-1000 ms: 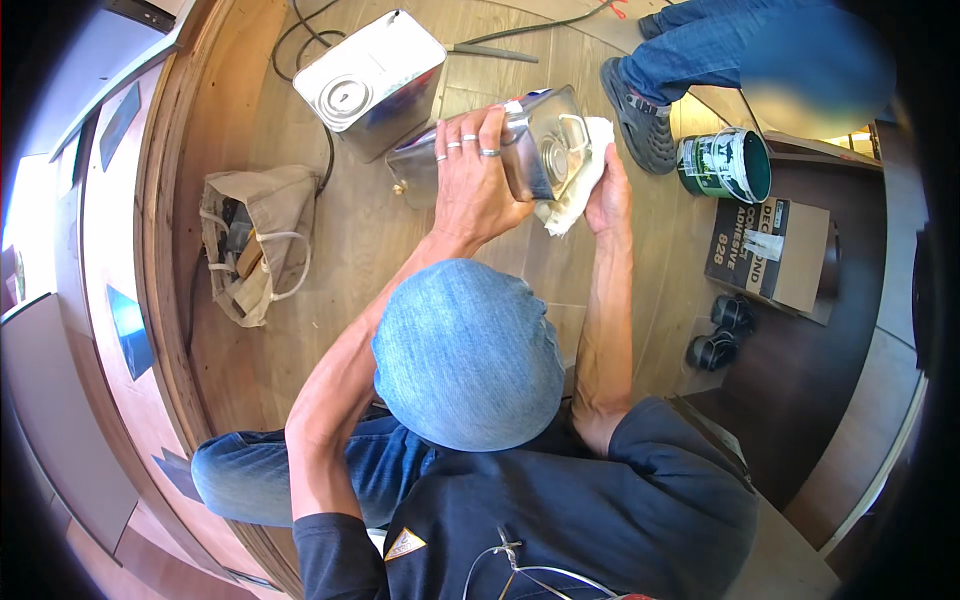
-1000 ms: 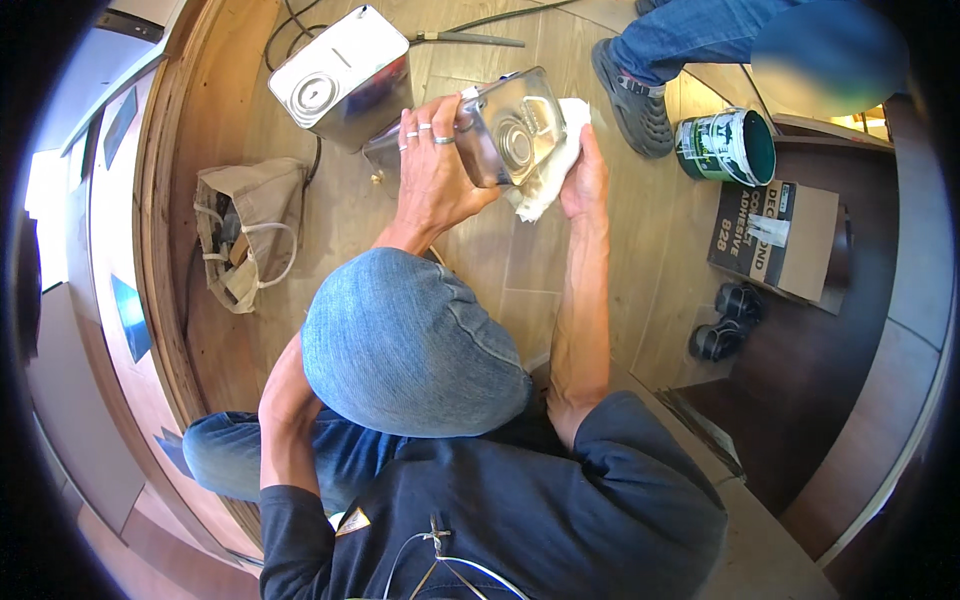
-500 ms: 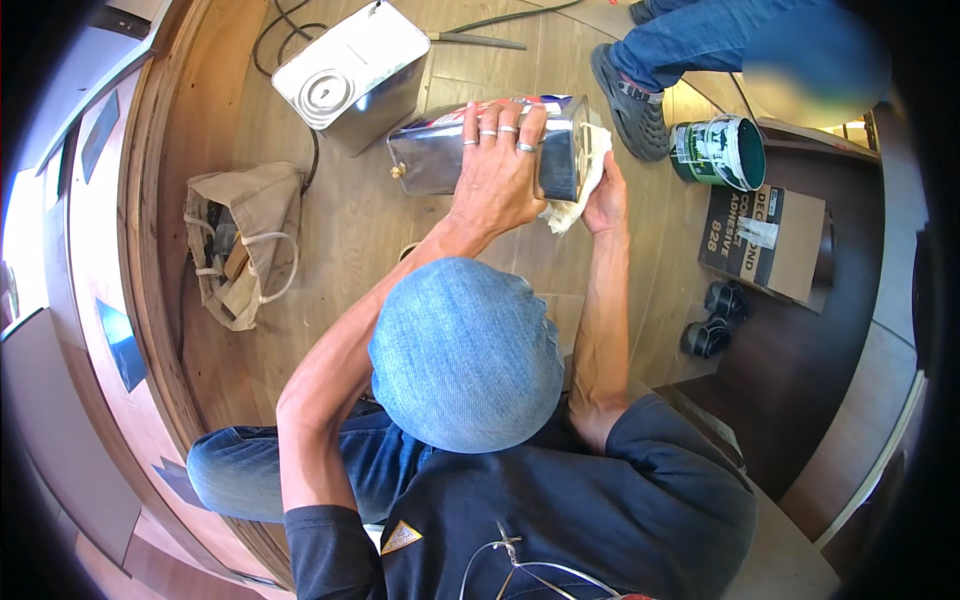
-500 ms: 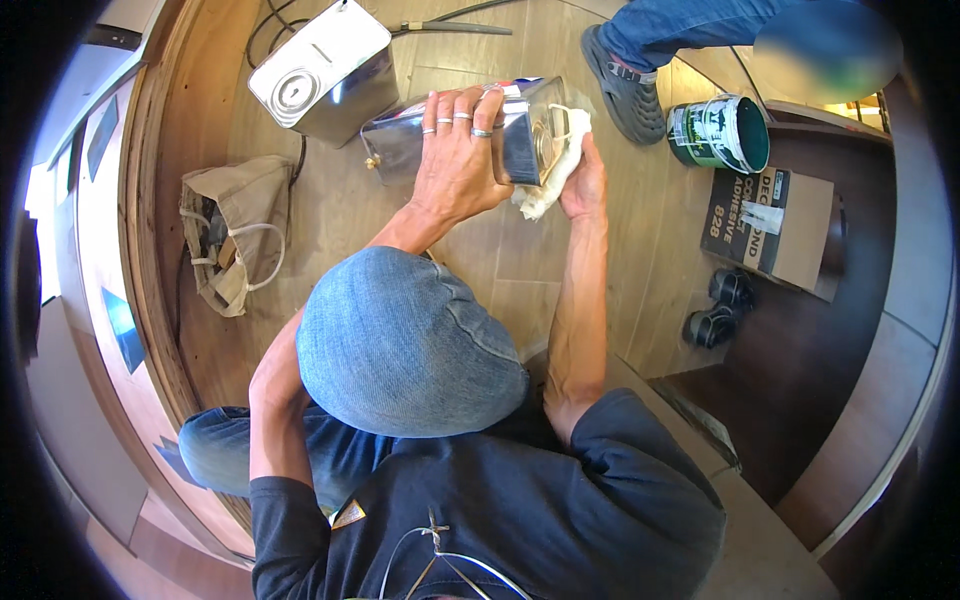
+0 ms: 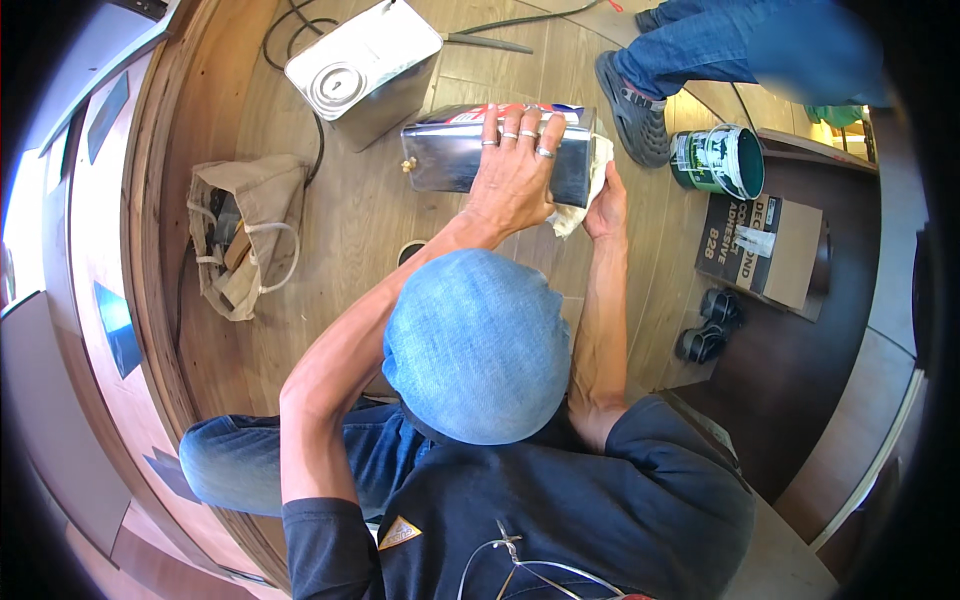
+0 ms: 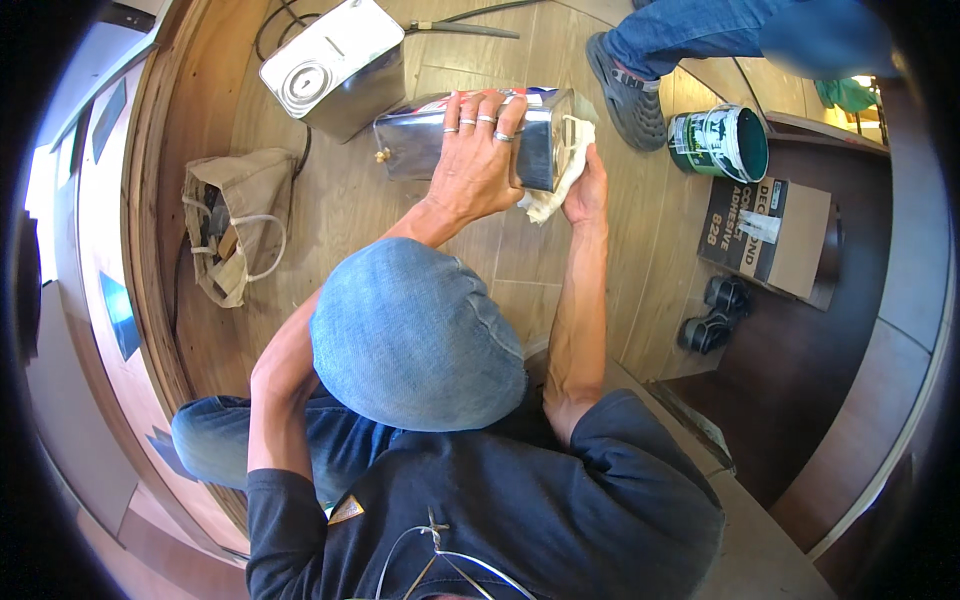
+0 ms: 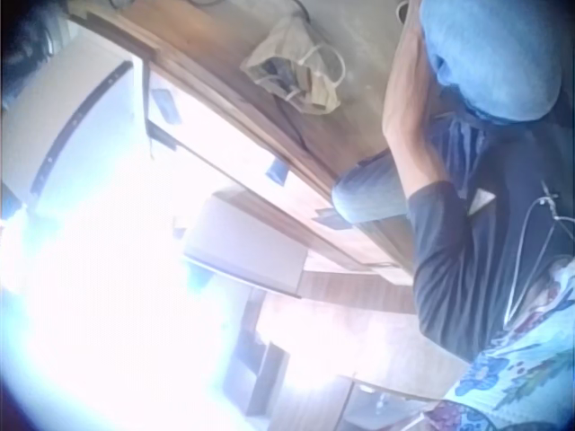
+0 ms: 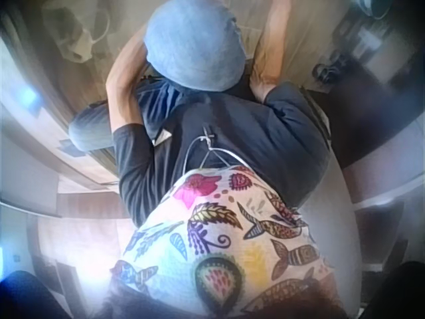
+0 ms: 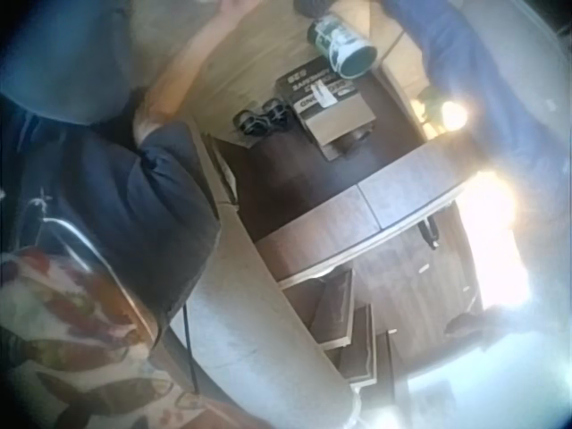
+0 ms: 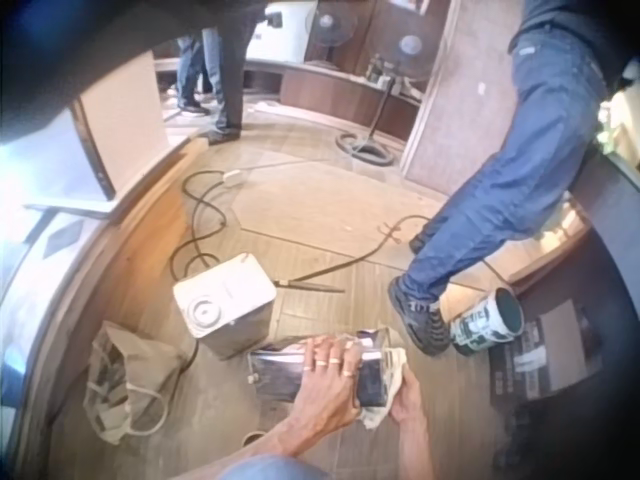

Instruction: The person rubs a small square piece of material against another surface, then pours liquid from a metal container onto a cloth and wipes the square piece and other surfaces.

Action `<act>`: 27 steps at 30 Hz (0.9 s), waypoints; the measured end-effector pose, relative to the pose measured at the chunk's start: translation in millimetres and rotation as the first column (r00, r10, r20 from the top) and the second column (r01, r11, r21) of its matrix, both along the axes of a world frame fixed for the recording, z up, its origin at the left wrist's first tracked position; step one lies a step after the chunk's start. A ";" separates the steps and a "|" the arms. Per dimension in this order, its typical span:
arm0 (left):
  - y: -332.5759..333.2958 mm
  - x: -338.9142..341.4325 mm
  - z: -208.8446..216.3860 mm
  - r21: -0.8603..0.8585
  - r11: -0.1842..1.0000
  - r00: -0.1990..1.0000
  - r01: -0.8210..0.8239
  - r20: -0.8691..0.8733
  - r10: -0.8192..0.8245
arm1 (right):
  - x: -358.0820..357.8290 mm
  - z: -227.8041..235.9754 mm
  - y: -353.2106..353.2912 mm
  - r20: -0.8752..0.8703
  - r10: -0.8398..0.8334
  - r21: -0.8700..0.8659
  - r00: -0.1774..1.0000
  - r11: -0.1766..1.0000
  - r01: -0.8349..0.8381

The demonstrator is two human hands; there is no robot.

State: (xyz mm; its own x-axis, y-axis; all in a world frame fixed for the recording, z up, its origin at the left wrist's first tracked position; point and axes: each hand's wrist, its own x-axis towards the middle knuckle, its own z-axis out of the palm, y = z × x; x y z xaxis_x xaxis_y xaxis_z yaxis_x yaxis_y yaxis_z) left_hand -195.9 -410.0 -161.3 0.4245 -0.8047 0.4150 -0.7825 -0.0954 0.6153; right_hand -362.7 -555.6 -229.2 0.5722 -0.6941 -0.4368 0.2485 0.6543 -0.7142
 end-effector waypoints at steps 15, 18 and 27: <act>23.1 6.5 7.7 -0.025 0.994 0.994 -0.102 -0.028 0.101 | 0.6 -1.7 -20.5 -0.077 0.070 -0.045 0.995 0.996 -0.074; 40.5 15.1 13.5 -0.212 0.963 0.986 -0.168 -0.056 0.160 | 3.0 17.9 -24.6 -0.164 0.183 -0.111 0.969 0.973 -0.202; 115.4 35.5 -33.3 -0.164 0.932 0.905 -0.324 -0.340 0.255 | 90.7 70.4 17.0 -0.436 0.239 -0.429 0.868 0.793 -0.433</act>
